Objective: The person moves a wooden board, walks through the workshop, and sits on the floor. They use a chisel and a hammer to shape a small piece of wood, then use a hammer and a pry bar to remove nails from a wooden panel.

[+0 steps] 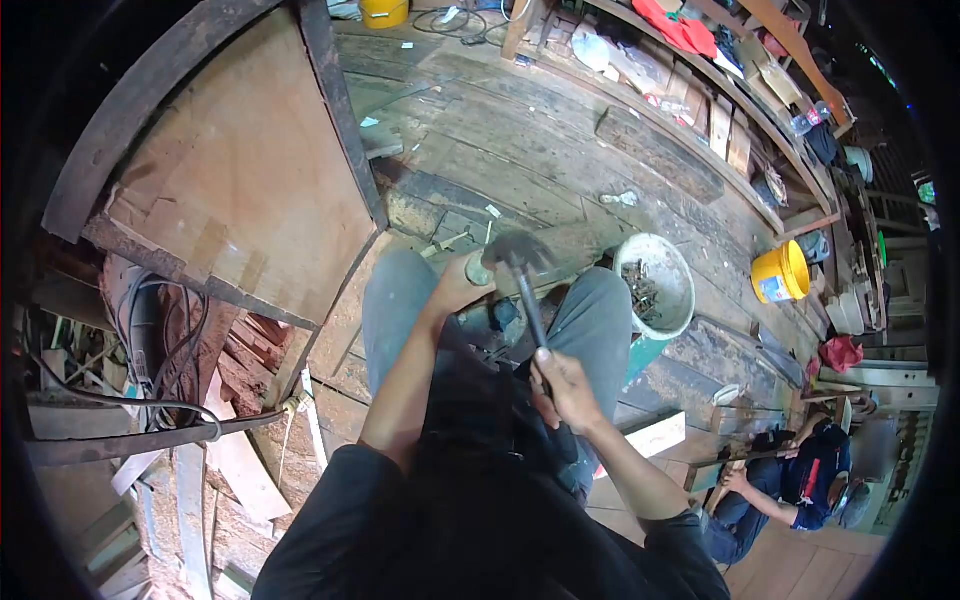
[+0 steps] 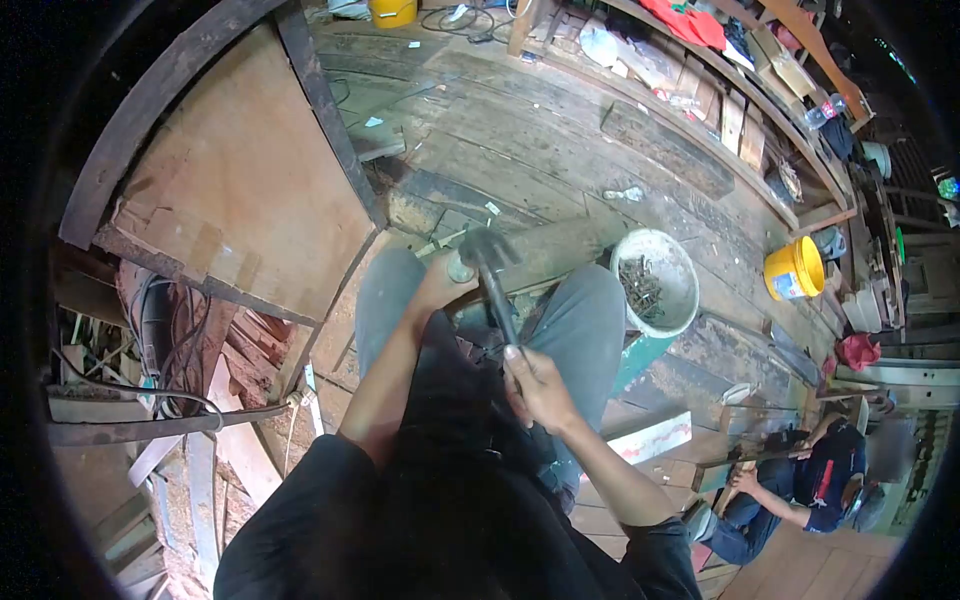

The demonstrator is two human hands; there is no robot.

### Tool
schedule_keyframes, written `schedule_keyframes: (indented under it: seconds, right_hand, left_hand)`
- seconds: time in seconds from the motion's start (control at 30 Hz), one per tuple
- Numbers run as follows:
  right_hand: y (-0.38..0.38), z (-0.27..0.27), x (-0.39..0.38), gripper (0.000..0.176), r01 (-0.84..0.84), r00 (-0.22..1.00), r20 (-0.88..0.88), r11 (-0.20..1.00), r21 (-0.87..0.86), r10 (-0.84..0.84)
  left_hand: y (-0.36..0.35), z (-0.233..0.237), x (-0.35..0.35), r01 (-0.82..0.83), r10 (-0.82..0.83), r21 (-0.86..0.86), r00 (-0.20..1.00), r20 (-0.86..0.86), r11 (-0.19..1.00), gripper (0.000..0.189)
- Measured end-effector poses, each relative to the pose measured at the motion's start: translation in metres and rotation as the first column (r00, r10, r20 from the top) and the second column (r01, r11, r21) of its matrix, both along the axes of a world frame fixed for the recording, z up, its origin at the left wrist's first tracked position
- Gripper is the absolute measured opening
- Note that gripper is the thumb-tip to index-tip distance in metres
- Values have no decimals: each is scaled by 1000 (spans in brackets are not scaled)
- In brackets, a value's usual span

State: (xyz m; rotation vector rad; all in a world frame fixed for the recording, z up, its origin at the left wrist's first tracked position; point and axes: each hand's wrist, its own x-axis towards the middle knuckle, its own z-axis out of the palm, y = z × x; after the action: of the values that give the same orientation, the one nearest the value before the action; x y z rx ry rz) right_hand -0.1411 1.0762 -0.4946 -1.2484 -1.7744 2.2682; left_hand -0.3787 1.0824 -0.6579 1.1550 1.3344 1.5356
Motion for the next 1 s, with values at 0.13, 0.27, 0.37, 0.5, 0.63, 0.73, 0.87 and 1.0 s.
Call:
schedule_keyframes:
  seconds: [0.13, 0.27, 0.37, 0.5, 0.63, 0.73, 0.87, 1.0]
  right_hand:
    - [3, 57, 8, 51, 178, 808, -587, 971, 160, -52]
    - [11, 81, 2, 42, 156, 308, -949, 980, 125, 72]
    - [0, 40, 10, 32, 198, 565, -824, 963, 181, 39]
    - [-13, -33, -1, 47, 10, 995, -98, 956, 293, 20]
    - [-17, -42, 11, 48, 24, 984, -178, 998, 63, -13]
    - [-16, -47, 25, 47, 131, 940, -306, 988, -79, -150]
    - [-10, -57, 35, 46, 283, 816, -457, 934, -217, -354]
    - [-6, -62, 37, 51, 421, 724, -410, 826, -374, -555]
  left_hand:
    - [-1, 2, 1, -33, 26, -65, 995, -98, 997, 46]
    - [1, 7, 3, -38, 34, -34, 995, -98, 999, 44]
    - [1, 3, 2, -52, 50, -28, 996, -68, 998, 13]
    - [1, -2, 0, -4, 4, -12, 1000, -6, 1000, 38]
    - [-4, 5, 6, -56, 54, -24, 996, -66, 998, 35]
    - [-3, 2, 7, -103, 84, -149, 988, -128, 984, 33]
    - [2, 2, 8, -120, 120, 2, 984, -134, 993, 32]
    - [4, 1, 3, -166, 167, -33, 985, 41, 986, 34]
